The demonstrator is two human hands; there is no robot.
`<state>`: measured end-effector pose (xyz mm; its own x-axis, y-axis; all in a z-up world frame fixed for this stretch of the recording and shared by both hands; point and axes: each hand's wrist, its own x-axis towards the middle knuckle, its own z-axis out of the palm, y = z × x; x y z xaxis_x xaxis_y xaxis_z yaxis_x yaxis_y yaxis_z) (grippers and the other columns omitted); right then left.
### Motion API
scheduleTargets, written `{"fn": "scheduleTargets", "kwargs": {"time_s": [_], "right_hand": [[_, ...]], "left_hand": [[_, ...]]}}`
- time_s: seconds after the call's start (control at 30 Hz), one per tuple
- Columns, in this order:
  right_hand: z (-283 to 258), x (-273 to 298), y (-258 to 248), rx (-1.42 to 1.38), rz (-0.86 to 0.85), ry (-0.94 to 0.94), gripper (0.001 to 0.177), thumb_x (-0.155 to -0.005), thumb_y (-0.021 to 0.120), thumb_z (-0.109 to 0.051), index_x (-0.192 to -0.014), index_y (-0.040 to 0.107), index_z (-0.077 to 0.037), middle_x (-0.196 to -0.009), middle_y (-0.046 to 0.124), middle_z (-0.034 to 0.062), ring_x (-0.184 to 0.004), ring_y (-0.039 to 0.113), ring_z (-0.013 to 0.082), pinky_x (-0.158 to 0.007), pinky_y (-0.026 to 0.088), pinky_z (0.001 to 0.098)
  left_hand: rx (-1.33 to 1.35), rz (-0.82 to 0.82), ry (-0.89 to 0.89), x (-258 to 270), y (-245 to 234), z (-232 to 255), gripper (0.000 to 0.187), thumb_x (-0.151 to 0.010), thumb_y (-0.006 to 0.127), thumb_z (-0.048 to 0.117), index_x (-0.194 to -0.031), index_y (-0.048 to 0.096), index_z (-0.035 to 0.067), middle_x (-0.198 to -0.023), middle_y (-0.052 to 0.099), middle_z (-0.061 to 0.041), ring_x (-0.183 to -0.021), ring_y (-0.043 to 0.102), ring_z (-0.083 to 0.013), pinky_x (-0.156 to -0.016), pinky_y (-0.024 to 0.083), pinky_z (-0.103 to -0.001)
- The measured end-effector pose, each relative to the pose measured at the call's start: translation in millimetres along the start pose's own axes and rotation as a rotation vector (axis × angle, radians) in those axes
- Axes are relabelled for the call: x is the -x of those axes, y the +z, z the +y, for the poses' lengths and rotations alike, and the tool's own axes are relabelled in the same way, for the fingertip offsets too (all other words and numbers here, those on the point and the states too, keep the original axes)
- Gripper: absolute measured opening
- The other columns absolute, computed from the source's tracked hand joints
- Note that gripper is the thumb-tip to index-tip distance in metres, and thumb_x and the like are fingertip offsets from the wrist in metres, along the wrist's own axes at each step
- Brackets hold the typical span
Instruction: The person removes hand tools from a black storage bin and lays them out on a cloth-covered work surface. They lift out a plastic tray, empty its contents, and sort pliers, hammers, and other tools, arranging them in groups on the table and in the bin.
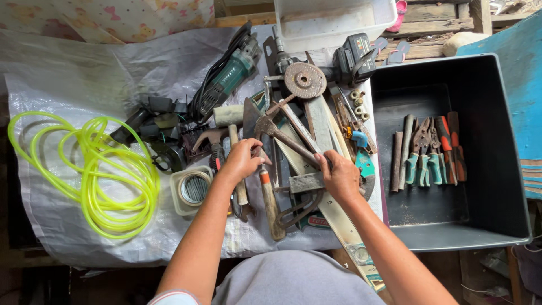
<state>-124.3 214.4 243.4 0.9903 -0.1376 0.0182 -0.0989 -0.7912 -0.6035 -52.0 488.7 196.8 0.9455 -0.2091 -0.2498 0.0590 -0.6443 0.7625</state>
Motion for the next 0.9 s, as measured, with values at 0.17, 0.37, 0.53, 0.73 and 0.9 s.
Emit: {"fn": "scheduleTargets", "kwargs": {"time_s": [0.17, 0.37, 0.53, 0.73, 0.9], "right_hand": [[-4, 12, 8, 0.026, -0.034, 0.073, 0.033, -0.098, 0.065, -0.041, -0.089, 0.071, -0.01, -0.069, 0.067, 0.0167, -0.069, 0.067, 0.0386, -0.062, 0.049, 0.0483], [-7, 17, 9, 0.031, -0.029, 0.097, 0.034, -0.098, 0.065, -0.041, -0.087, 0.069, -0.01, -0.068, 0.066, 0.0154, -0.069, 0.067, 0.0385, -0.061, 0.048, 0.0488], [-13, 18, 9, 0.056, 0.002, 0.089, 0.033, -0.099, 0.066, -0.04, -0.088, 0.069, -0.009, -0.072, 0.067, 0.0154, -0.071, 0.067, 0.0381, -0.061, 0.05, 0.0477], [-16, 11, 9, 0.033, 0.039, -0.069, 0.03, -0.098, 0.066, -0.036, -0.091, 0.068, -0.007, -0.081, 0.071, 0.0133, -0.07, 0.069, 0.0351, -0.061, 0.052, 0.045], [-20, -9, 15, 0.065, 0.041, -0.069, 0.03, -0.099, 0.067, -0.035, -0.091, 0.069, -0.007, -0.082, 0.071, 0.0141, -0.07, 0.069, 0.0353, -0.061, 0.051, 0.0459]], "left_hand": [[-0.176, -0.029, -0.023, 1, -3, -20, 0.041, -0.07, 0.085, 0.007, -0.109, 0.071, 0.003, -0.097, 0.068, -0.015, -0.093, 0.067, -0.0345, -0.084, 0.055, -0.042], [-0.526, -0.222, -0.055, -2, 13, -31, 0.019, -0.076, 0.078, 0.0, -0.094, 0.075, 0.003, -0.104, 0.066, -0.016, -0.111, 0.058, -0.0353, -0.102, 0.039, -0.047], [-0.549, -0.135, 0.119, 11, 29, -40, 0.012, -0.081, 0.067, 0.001, -0.086, 0.077, 0.006, -0.096, 0.071, -0.016, -0.105, 0.061, -0.0337, -0.104, 0.036, -0.047], [-0.508, -0.073, 0.143, 18, 35, -44, 0.023, -0.08, 0.06, -0.004, -0.088, 0.079, 0.007, -0.094, 0.071, -0.017, -0.101, 0.059, -0.036, -0.098, 0.04, -0.045], [-0.41, 0.063, 0.253, 29, 38, -45, 0.023, -0.084, 0.055, -0.003, -0.092, 0.076, 0.004, -0.096, 0.063, -0.018, -0.1, 0.058, -0.0363, -0.094, 0.044, -0.045]]}}
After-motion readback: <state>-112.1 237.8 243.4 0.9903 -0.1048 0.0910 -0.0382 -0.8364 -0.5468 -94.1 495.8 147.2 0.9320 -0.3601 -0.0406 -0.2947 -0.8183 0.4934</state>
